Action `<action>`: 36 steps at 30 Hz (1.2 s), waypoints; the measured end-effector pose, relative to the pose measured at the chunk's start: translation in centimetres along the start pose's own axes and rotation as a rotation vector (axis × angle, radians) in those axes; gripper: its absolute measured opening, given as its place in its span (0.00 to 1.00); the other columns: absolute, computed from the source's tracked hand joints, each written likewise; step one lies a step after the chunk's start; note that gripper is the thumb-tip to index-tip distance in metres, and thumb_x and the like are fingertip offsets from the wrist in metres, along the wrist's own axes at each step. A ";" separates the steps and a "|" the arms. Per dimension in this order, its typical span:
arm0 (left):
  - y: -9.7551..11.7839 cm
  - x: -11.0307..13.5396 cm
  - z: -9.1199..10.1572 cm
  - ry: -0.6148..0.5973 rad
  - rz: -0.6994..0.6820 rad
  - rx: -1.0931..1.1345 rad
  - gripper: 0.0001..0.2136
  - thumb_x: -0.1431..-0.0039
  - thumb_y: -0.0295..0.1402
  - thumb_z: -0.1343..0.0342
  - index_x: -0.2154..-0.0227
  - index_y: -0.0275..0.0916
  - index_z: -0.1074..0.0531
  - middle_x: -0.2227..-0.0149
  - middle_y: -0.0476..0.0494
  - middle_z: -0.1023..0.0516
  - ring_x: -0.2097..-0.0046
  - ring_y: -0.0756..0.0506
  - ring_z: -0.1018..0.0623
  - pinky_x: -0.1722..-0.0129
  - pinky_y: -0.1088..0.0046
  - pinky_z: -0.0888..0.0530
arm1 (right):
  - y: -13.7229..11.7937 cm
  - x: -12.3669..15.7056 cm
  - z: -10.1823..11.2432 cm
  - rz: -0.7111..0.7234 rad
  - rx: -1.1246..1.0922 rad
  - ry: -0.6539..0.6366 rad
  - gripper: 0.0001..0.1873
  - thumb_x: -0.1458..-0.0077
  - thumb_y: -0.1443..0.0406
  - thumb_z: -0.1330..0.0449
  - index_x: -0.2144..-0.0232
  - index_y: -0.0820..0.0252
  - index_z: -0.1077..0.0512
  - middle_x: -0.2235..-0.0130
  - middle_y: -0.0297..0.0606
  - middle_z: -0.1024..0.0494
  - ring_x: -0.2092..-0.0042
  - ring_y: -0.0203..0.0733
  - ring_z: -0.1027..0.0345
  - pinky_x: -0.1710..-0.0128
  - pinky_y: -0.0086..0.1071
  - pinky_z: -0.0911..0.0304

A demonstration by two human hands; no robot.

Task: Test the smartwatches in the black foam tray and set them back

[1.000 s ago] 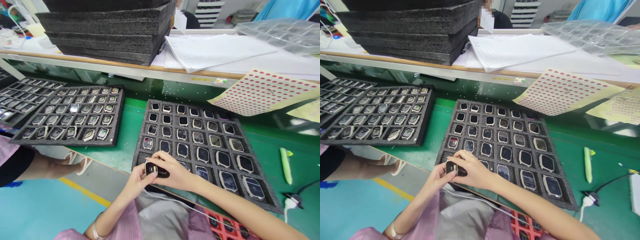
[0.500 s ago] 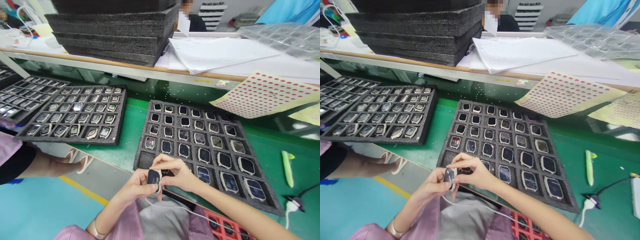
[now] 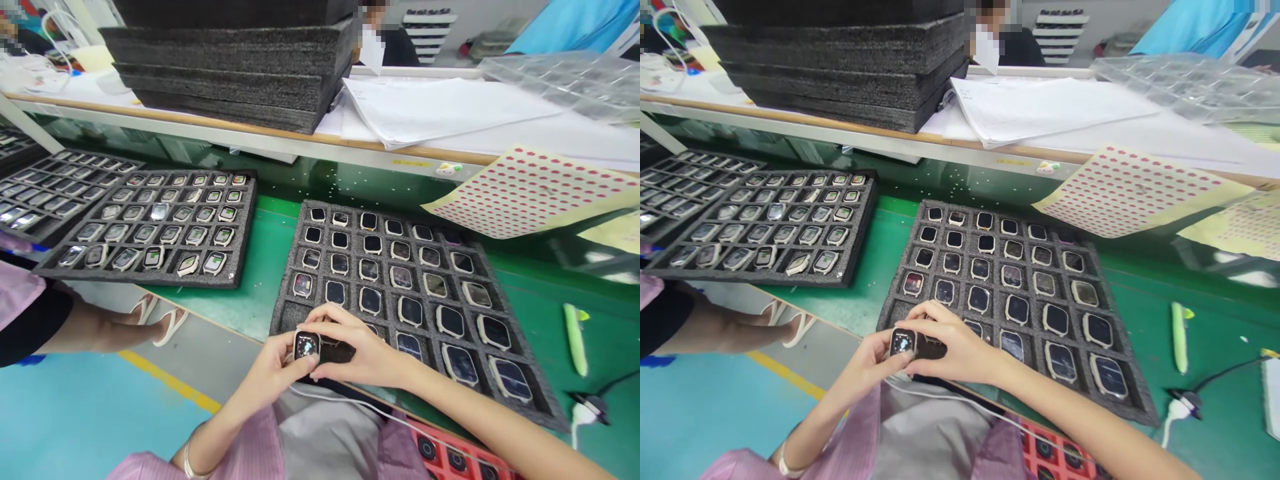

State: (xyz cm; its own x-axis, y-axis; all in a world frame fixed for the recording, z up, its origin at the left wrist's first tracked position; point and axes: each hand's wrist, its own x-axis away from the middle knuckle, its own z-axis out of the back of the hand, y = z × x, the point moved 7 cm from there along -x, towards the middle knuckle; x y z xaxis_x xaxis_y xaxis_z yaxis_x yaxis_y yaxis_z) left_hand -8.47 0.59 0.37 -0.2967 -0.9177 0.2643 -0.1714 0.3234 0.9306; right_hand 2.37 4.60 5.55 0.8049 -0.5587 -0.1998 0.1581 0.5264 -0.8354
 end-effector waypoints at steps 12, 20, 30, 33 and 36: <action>-0.8 0.1 0.2 -0.069 0.059 0.086 0.20 0.46 0.47 0.42 0.62 0.33 0.30 0.76 0.52 0.35 0.79 0.56 0.42 0.80 0.80 0.44 | -0.3 -0.4 -0.4 0.020 0.015 0.037 0.31 0.50 0.62 0.33 0.45 0.58 0.36 0.53 0.44 0.34 0.52 0.44 0.37 0.52 0.39 0.37; -1.1 0.2 0.3 -0.148 0.074 0.232 0.18 0.43 0.44 0.43 0.60 0.33 0.31 0.81 0.55 0.39 0.82 0.57 0.42 0.83 0.81 0.47 | -1.0 -0.4 0.2 -0.092 0.285 -0.007 0.17 0.46 0.67 0.41 0.53 0.60 0.33 0.56 0.42 0.31 0.54 0.45 0.37 0.53 0.39 0.39; -0.5 0.7 -0.3 -0.100 0.059 0.050 0.14 0.44 0.40 0.42 0.62 0.33 0.30 0.75 0.47 0.29 0.77 0.51 0.28 0.79 0.79 0.31 | -0.5 -0.2 0.4 -0.208 0.198 -0.009 0.18 0.47 0.66 0.37 0.53 0.59 0.33 0.58 0.39 0.30 0.58 0.43 0.34 0.57 0.35 0.36; -0.3 0.7 -0.1 -0.069 0.035 0.028 0.16 0.43 0.43 0.45 0.64 0.33 0.30 0.76 0.47 0.28 0.79 0.53 0.29 0.81 0.80 0.33 | -0.9 -0.3 1.0 -0.221 0.083 0.050 0.15 0.46 0.66 0.37 0.55 0.58 0.32 0.59 0.37 0.30 0.59 0.40 0.33 0.58 0.32 0.35; -0.1 0.6 0.0 -0.028 0.019 0.017 0.17 0.42 0.45 0.46 0.65 0.32 0.30 0.78 0.48 0.28 0.81 0.53 0.31 0.81 0.79 0.33 | -1.1 -0.2 1.1 -0.208 0.074 0.102 0.18 0.46 0.67 0.37 0.53 0.58 0.33 0.54 0.39 0.32 0.54 0.41 0.35 0.53 0.33 0.36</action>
State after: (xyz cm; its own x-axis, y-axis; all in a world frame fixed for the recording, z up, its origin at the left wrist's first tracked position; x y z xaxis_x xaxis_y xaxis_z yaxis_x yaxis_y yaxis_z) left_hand -8.64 0.00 0.44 -0.3261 -0.9045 0.2749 -0.1814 0.3453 0.9208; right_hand 2.68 4.87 7.11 0.6896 -0.7197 -0.0810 0.3592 0.4370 -0.8246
